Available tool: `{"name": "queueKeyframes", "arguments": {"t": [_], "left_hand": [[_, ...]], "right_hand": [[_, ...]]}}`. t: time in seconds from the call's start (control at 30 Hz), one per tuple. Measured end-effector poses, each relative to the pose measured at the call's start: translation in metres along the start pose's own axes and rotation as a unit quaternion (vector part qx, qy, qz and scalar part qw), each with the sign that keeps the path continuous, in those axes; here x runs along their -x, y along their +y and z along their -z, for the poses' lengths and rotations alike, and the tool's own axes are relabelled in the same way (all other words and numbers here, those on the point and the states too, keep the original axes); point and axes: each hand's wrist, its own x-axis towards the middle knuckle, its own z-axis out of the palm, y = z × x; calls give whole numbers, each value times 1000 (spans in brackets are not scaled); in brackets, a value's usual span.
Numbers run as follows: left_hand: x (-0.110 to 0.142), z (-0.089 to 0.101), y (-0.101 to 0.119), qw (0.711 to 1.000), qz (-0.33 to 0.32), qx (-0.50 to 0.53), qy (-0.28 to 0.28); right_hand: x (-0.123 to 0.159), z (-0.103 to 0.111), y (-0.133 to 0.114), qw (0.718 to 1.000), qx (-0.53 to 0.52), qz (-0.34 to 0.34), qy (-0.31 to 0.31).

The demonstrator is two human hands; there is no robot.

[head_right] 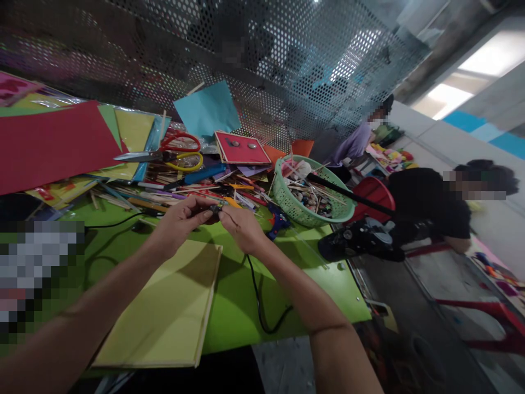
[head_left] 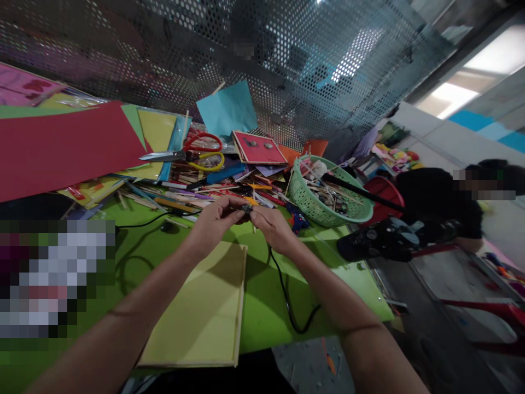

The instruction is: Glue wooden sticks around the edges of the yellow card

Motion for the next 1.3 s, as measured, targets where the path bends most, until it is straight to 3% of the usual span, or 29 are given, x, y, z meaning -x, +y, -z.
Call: {"name": "queueKeyframes", "arguments": {"t": [0.27,0.47,0.6,1.07,1.2,1.3], "left_hand": [[-1,-1,-2,998,25,57,21],[-1,-1,-2,997,31,68,25],[-2,0,-1,995,41,88,24],[-2,1,1,996,43,80,16],[-4,7,6,997,45,54,24],[-10,23,13,998,29,-27,45]], "right_hand": [[-1,-2,4,998,-61,7,11],[-2,-1,-1,999,-40,-5,4],[-2,-2,3,996,-93,-5,-1],[-6,-4,3,991,-136,-18,-4],[-6,-4,3,987,-156,-14,18],[-4,-1,3,985,-171,-21,27]]}}
